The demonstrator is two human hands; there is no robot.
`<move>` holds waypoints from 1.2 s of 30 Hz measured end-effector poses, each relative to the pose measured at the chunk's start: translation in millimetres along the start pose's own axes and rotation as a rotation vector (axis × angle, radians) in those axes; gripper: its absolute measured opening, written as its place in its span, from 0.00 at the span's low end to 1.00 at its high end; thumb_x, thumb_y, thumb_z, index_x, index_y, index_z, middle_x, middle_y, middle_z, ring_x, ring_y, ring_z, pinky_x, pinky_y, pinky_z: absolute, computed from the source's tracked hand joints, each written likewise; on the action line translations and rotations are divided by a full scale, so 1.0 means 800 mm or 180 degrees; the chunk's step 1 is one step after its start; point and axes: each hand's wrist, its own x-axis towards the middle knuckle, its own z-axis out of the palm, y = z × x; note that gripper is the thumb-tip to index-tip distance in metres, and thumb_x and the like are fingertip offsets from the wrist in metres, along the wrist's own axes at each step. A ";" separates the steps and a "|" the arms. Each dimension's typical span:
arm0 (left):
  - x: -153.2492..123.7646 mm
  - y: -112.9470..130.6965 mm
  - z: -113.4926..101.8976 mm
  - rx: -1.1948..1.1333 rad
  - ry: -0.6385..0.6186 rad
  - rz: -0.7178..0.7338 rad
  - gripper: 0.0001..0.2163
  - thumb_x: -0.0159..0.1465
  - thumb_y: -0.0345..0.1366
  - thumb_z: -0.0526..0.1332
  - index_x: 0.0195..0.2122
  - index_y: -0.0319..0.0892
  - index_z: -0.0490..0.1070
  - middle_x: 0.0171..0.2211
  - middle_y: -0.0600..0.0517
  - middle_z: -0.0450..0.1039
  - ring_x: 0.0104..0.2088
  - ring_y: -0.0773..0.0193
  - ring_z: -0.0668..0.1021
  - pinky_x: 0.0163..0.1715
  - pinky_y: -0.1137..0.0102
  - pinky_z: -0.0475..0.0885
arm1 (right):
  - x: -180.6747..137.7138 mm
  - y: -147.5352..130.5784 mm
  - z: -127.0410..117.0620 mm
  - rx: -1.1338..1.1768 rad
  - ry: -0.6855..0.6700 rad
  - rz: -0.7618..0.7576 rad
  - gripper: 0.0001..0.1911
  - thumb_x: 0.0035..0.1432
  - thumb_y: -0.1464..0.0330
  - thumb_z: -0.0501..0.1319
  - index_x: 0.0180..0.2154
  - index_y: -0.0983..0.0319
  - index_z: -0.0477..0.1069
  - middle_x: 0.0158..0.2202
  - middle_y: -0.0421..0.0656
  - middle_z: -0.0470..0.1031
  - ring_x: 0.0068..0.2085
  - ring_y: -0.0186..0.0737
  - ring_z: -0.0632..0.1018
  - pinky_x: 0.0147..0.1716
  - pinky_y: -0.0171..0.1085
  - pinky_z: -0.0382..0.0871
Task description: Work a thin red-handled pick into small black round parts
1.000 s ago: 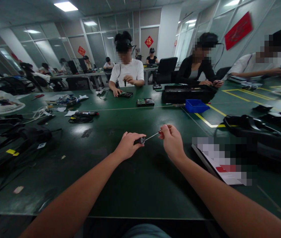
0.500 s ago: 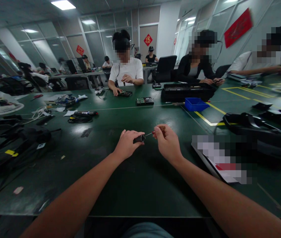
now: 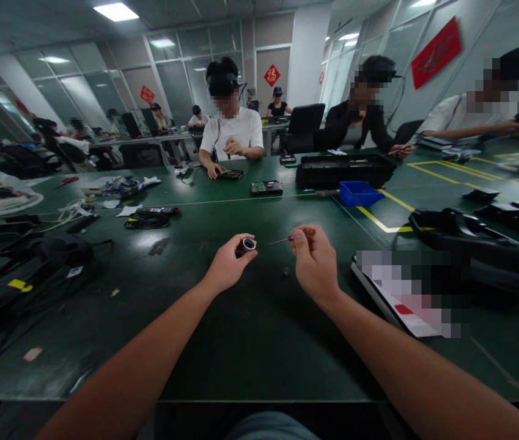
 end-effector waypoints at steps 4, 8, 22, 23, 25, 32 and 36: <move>0.000 0.012 -0.004 -0.0282 -0.0099 -0.0255 0.17 0.68 0.43 0.58 0.56 0.43 0.66 0.43 0.47 0.75 0.40 0.61 0.77 0.42 0.65 0.73 | 0.000 -0.003 -0.003 0.0175 0.0110 -0.0139 0.10 0.70 0.60 0.53 0.42 0.57 0.69 0.33 0.41 0.75 0.32 0.39 0.76 0.35 0.41 0.69; -0.005 0.042 0.001 0.0334 -0.0454 -0.0305 0.15 0.65 0.49 0.62 0.43 0.42 0.71 0.33 0.51 0.74 0.32 0.61 0.76 0.35 0.66 0.71 | 0.000 -0.008 -0.006 0.0208 0.0202 -0.0254 0.09 0.70 0.61 0.53 0.42 0.57 0.69 0.34 0.41 0.76 0.34 0.40 0.76 0.36 0.42 0.70; 0.016 0.042 0.058 0.2027 -0.1357 0.0688 0.10 0.64 0.39 0.62 0.43 0.49 0.81 0.35 0.47 0.75 0.37 0.52 0.78 0.40 0.61 0.73 | 0.002 -0.007 -0.008 0.0195 0.0222 -0.0324 0.09 0.70 0.61 0.53 0.43 0.56 0.69 0.34 0.42 0.77 0.34 0.40 0.77 0.36 0.42 0.70; 0.017 0.042 0.058 0.2057 -0.1337 0.0687 0.09 0.64 0.39 0.62 0.41 0.49 0.81 0.35 0.47 0.76 0.37 0.51 0.78 0.39 0.61 0.73 | 0.002 -0.007 -0.008 0.0209 0.0215 -0.0323 0.09 0.70 0.61 0.53 0.43 0.56 0.69 0.35 0.42 0.77 0.34 0.41 0.77 0.36 0.42 0.70; 0.019 0.043 0.053 0.2045 -0.1324 0.0611 0.09 0.64 0.38 0.61 0.40 0.48 0.81 0.35 0.47 0.77 0.36 0.51 0.79 0.39 0.60 0.73 | 0.002 -0.007 -0.008 0.0230 0.0210 -0.0326 0.09 0.70 0.61 0.53 0.43 0.57 0.69 0.35 0.42 0.76 0.34 0.41 0.77 0.36 0.42 0.70; 0.010 0.028 -0.022 0.0028 -0.0980 -0.0740 0.12 0.65 0.41 0.60 0.43 0.44 0.79 0.34 0.50 0.75 0.28 0.65 0.74 0.27 0.71 0.66 | 0.002 -0.007 -0.008 0.0249 0.0201 -0.0325 0.09 0.70 0.62 0.53 0.43 0.57 0.69 0.34 0.41 0.76 0.34 0.40 0.77 0.36 0.41 0.70; -0.019 0.012 -0.102 -0.1547 -0.0118 -0.1398 0.13 0.62 0.45 0.65 0.40 0.41 0.74 0.30 0.53 0.68 0.23 0.71 0.68 0.20 0.75 0.60 | 0.001 -0.008 -0.008 0.0271 0.0178 -0.0317 0.08 0.70 0.62 0.54 0.43 0.57 0.70 0.34 0.41 0.77 0.34 0.39 0.77 0.36 0.41 0.70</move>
